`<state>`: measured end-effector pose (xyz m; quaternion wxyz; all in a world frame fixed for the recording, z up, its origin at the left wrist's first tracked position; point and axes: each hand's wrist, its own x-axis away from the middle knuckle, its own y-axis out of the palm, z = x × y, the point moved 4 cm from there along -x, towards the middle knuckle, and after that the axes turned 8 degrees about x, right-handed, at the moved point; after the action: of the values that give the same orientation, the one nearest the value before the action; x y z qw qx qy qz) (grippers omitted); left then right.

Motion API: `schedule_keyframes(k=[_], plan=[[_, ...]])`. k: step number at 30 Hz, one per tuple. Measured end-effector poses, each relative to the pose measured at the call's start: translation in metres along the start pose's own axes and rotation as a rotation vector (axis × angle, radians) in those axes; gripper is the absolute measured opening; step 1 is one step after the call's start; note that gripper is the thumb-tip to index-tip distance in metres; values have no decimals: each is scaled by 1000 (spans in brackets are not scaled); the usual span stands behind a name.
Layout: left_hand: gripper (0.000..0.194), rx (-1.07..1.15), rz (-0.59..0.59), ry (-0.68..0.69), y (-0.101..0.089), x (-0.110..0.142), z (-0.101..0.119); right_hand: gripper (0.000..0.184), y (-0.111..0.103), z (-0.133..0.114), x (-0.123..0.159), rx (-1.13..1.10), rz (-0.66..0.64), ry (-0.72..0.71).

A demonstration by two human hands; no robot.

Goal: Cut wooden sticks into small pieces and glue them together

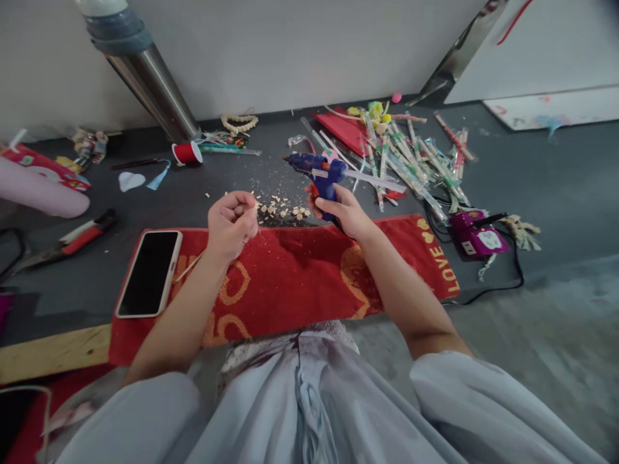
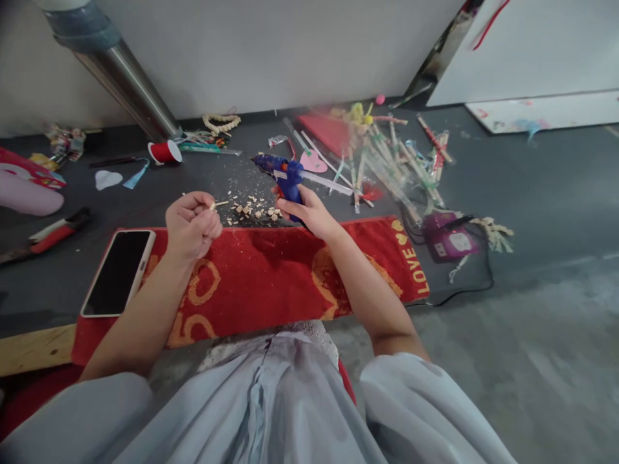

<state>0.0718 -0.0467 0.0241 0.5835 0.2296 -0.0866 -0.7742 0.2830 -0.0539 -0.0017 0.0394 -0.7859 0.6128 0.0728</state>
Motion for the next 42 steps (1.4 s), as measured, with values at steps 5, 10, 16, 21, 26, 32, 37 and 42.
schedule_keyframes(k=[5,10,16,21,26,32,37,42], plan=[[13,-217,68,5,-14,6,-11,44,2,8,3,20,-10,70],[19,71,173,-185,-14,3,-18,45,-2,6,9,35,71,102],[18,369,188,-525,-10,4,-25,45,3,6,14,-12,11,183],[21,419,205,-562,-10,5,-27,47,13,3,18,-91,-138,174],[13,278,200,-480,-11,5,-30,49,17,3,20,-125,-173,195],[17,147,243,-384,-15,4,-33,50,17,6,21,-108,-193,214],[20,99,235,-324,-16,3,-34,50,18,6,22,-77,-204,208],[19,59,210,-311,-16,4,-35,51,20,6,22,-66,-224,193]])
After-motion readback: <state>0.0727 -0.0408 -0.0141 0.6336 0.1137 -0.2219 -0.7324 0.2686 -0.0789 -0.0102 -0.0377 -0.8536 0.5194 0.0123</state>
